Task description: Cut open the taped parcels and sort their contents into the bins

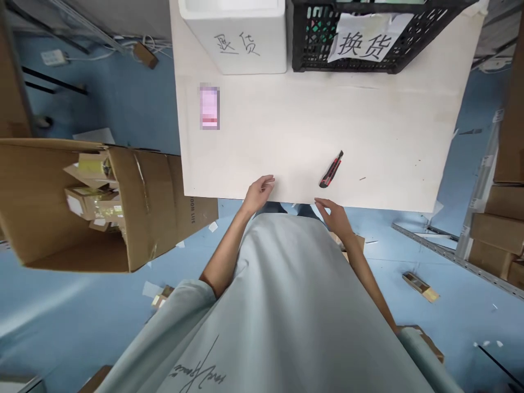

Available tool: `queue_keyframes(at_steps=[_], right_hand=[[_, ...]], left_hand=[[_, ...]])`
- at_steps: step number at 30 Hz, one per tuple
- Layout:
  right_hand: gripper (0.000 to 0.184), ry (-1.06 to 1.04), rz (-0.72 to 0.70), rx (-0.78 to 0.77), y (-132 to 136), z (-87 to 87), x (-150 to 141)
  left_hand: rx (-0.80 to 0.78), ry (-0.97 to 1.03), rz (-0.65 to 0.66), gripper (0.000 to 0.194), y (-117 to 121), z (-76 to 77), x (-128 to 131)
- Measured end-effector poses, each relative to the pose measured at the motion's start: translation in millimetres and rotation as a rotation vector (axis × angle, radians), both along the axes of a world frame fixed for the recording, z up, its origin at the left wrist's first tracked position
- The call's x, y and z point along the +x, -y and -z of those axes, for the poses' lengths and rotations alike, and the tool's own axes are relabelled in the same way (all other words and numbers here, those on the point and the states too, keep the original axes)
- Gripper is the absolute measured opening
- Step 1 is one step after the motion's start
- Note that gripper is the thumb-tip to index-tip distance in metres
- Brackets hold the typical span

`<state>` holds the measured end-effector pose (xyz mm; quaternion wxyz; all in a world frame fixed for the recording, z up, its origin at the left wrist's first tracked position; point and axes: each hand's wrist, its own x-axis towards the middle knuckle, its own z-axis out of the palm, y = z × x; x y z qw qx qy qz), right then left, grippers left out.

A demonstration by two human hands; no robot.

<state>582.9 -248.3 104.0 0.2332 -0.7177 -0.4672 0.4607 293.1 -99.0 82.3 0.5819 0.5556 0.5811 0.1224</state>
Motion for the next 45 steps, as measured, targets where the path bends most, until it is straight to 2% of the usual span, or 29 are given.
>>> queue_keyframes(at_steps=[4,7,12,15,21,24,26,31,37,41,45], right_hand=[[0.049,-0.045,0.013,0.024,10,4.2,43],[0.049,-0.089,0.025,0.055,10,9.9,65],[0.047,-0.139,-0.005,0.093,4,19.0,87],[0.047,-0.157,0.038,0.092,8,20.3,99],[0.051,-0.158,0.192,0.010,46,24.8,122],[0.053,-0.150,0.188,-0.056,61,31.2,124],[0.053,-0.152,0.152,-0.083,63,35.3,121],[0.051,-0.134,0.017,-0.102,32,41.4,102],[0.050,-0.136,-0.170,-0.079,-33,40.6,52],[0.050,-0.154,-0.281,-0.020,-74,27.0,-10],[0.045,-0.151,-0.364,0.058,-106,2.8,-100]], left_hand=[[0.029,-0.007,-0.009,0.050,24,-11.2,39],[0.061,-0.009,0.012,0.053,33,-20.9,56],[0.098,-0.060,0.015,0.052,32,-34.8,64],[0.089,-0.091,0.025,0.051,28,-40.2,68],[0.050,-0.085,0.115,0.052,28,-37.3,96],[0.003,-0.053,0.160,0.050,40,-33.2,106],[-0.029,-0.035,0.163,0.050,50,-31.7,105],[-0.046,-0.029,0.046,0.050,73,-29.3,68],[-0.025,-0.002,-0.243,0.060,98,-24.3,-3],[0.010,0.079,-0.418,0.066,118,-24.0,-59],[0.076,0.152,-0.600,0.066,129,-22.6,-127]])
